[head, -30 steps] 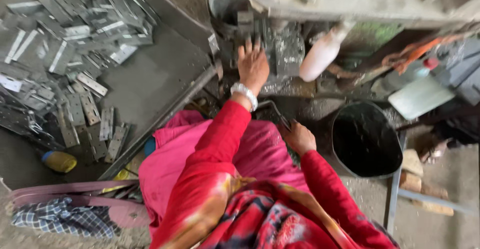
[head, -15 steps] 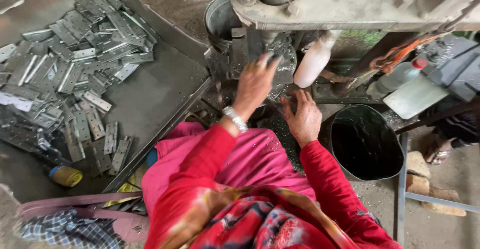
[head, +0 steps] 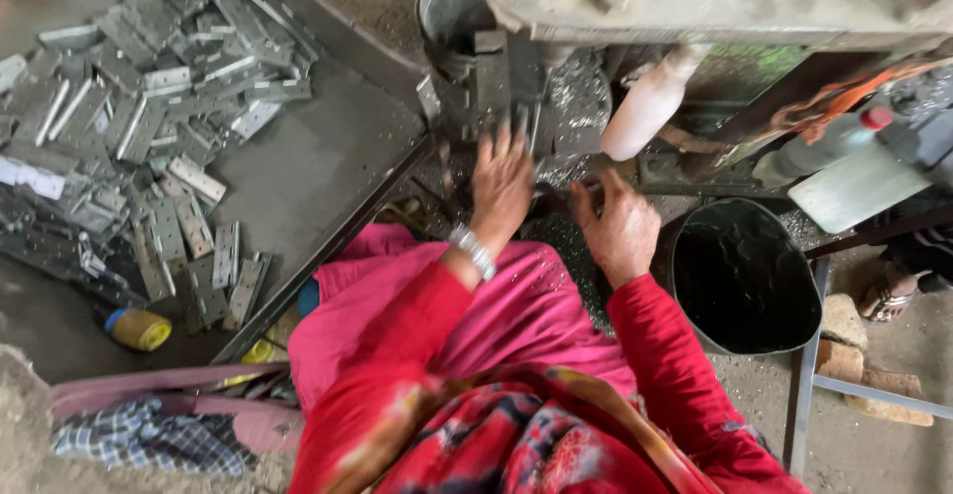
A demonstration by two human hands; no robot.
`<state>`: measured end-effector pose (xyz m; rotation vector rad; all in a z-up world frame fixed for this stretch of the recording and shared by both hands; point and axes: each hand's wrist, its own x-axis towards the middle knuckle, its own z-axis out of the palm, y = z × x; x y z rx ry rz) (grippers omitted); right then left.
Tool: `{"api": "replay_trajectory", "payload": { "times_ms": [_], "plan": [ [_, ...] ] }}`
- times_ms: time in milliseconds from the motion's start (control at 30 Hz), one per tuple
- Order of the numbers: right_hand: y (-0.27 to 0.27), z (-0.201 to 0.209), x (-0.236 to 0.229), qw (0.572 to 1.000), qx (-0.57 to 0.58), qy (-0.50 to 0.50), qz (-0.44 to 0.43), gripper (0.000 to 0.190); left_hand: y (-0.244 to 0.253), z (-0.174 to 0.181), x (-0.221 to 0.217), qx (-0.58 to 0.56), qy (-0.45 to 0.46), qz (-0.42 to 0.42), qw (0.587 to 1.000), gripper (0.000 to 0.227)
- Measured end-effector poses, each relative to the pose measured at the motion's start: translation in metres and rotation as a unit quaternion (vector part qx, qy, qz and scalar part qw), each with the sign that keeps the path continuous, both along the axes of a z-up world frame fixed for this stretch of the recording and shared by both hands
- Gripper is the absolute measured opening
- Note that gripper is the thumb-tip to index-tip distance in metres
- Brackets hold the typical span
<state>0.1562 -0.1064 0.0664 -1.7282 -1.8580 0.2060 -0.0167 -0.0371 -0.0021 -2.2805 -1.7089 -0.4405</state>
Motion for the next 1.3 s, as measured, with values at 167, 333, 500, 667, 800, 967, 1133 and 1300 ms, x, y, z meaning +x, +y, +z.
{"api": "replay_trajectory", "payload": {
  "times_ms": [167, 333, 500, 667, 800, 967, 1133, 1300],
  "plan": [
    [0.008, -0.009, 0.003, 0.996, -0.041, -0.081, -0.014, 0.044, 0.046, 0.007, 0.033, -0.051, 0.08, 0.076, 0.993, 0.048],
    [-0.007, -0.077, 0.02, 0.977, -0.163, -0.137, -0.03, 0.056, 0.041, -0.005, 0.024, 0.021, -0.007, 0.068, 0.997, 0.057],
    [-0.021, -0.138, 0.031, 0.965, -0.234, -0.115, 0.008, 0.056, 0.025, -0.004, 0.012, 0.033, -0.101, 0.057, 0.993, 0.059],
    [0.012, -0.153, 0.047, 0.956, -0.272, -0.113, 0.014, 0.061, 0.029, 0.007, 0.011, 0.025, -0.067, 0.046, 0.996, 0.058],
    [-0.004, -0.182, 0.052, 0.96, -0.253, -0.118, 0.039, 0.059, 0.025, 0.0, 0.019, -0.018, 0.025, 0.058, 0.998, 0.045],
    [-0.018, -0.193, 0.041, 0.942, -0.327, -0.068, -0.024, 0.067, 0.011, -0.004, 0.015, 0.103, -0.033, 0.039, 0.993, 0.049],
    [0.017, -0.159, 0.051, 0.947, -0.301, -0.109, 0.004, 0.071, 0.032, 0.01, 0.008, 0.058, -0.075, 0.008, 0.995, 0.032],
    [-0.01, -0.172, 0.047, 0.955, -0.284, -0.087, -0.011, 0.069, 0.039, 0.011, 0.014, 0.076, -0.055, 0.038, 0.995, 0.031]
  ]
}}
